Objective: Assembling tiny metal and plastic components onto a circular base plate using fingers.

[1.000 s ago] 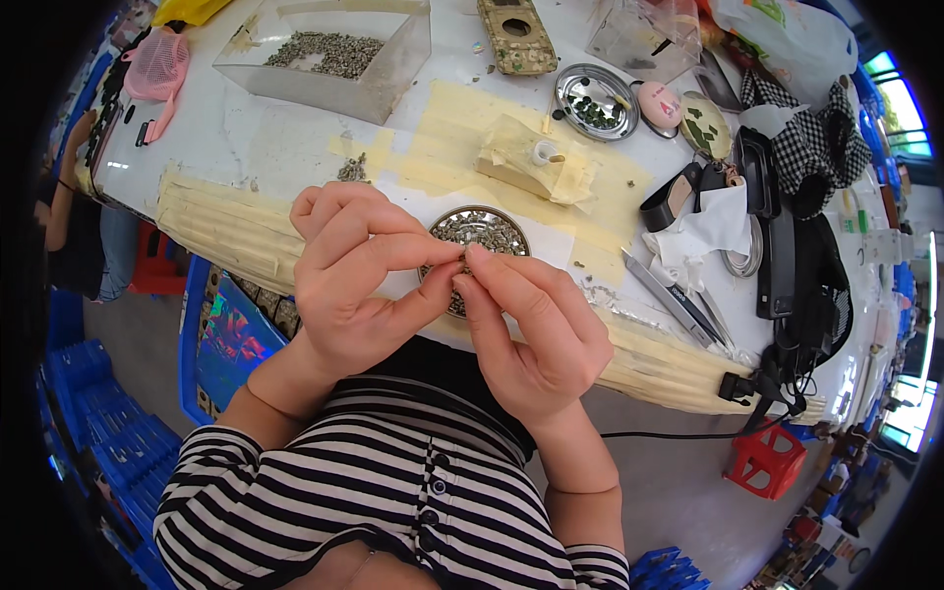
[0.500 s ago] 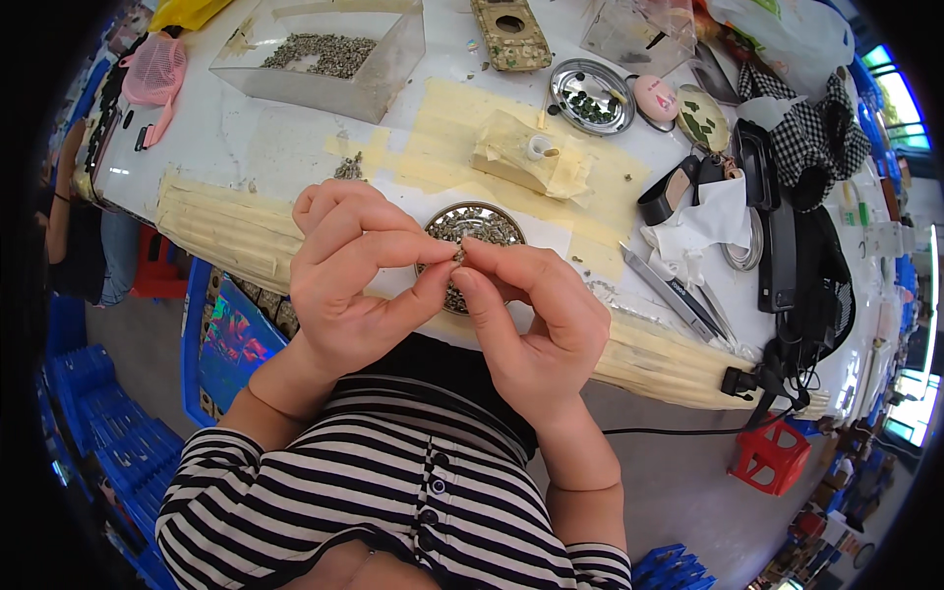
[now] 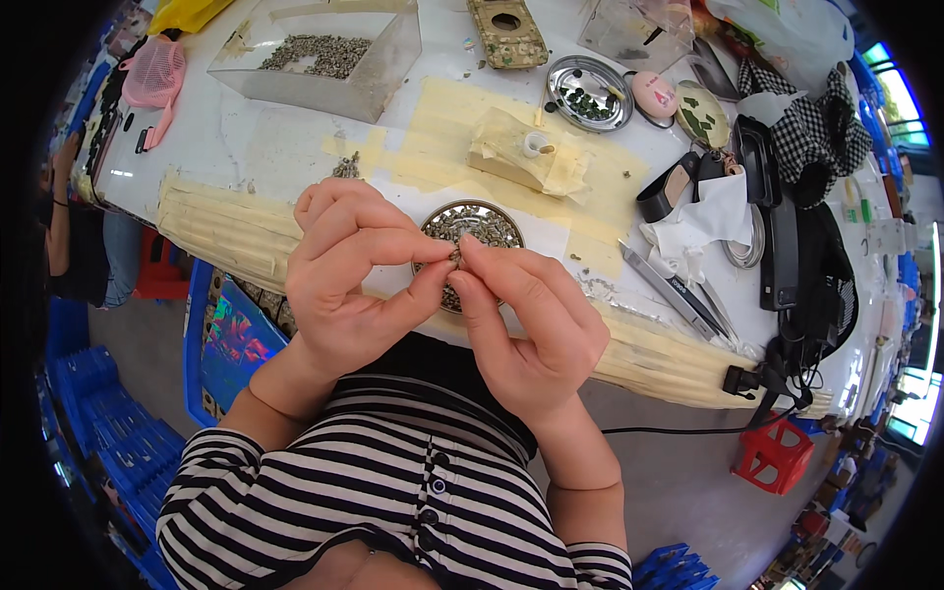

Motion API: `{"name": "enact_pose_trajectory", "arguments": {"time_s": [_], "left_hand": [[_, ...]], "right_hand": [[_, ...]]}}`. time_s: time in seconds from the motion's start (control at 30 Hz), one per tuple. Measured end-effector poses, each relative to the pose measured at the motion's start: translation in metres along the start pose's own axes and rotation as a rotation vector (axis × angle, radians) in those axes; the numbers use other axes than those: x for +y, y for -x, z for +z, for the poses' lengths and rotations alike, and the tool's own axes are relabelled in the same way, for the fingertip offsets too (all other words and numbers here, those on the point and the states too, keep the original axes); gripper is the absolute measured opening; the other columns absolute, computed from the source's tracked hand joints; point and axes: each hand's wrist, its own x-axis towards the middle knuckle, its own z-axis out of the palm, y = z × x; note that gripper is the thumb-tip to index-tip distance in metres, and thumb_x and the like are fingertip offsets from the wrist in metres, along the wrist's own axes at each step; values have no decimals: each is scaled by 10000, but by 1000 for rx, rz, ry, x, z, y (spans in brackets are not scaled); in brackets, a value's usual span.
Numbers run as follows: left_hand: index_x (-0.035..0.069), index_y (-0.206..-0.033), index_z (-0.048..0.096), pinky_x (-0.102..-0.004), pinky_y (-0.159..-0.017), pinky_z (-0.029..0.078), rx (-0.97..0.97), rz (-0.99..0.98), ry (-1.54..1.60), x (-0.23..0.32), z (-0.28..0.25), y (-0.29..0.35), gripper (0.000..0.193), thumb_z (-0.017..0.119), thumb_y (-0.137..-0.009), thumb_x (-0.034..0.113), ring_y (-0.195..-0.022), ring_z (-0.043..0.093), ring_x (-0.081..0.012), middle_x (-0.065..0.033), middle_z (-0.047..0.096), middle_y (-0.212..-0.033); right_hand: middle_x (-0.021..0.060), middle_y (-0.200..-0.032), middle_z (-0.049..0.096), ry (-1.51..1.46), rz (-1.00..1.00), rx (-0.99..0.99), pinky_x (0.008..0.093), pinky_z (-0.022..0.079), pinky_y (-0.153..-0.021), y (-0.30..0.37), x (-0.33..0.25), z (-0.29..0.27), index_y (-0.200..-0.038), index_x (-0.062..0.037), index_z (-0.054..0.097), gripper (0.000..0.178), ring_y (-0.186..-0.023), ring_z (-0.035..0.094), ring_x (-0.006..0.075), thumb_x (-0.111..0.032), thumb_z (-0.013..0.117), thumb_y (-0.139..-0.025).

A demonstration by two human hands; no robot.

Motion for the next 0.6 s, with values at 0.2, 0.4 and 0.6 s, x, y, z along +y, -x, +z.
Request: {"name": "enact_pose_trajectory", "arguments": {"time_s": [0.2, 0.4, 0.6], "left_hand": [[136, -875, 753, -342, -822, 364, -6, 1, 13, 1, 0, 0, 239, 833, -669, 46, -816, 566, -181, 31, 659, -845], [135, -877, 752, -343, -822, 363, 2, 16, -17, 0, 3, 0, 251, 831, -659, 40, -827, 565, -181, 30, 652, -848], [133, -874, 750, -337, -819, 365, -11, -3, 6, 1, 1, -1, 247, 829, -661, 36, -830, 566, -182, 26, 654, -850]], "right_hand": [[126, -896, 731, -270, 236, -17, 227, 523, -646, 4, 3, -1, -1032, 33, 749, 237, -694, 655, 147, 52, 791, -799], [137, -911, 734, 22, -72, 18, 269, 564, -696, -2, -3, -1, -1037, 26, 752, 258, -749, 701, 190, 58, 800, -785], [142, -916, 733, -22, 4, -4, 262, 566, -697, 0, 0, -2, -1062, 24, 752, 277, -760, 708, 186, 59, 795, -790]]}}
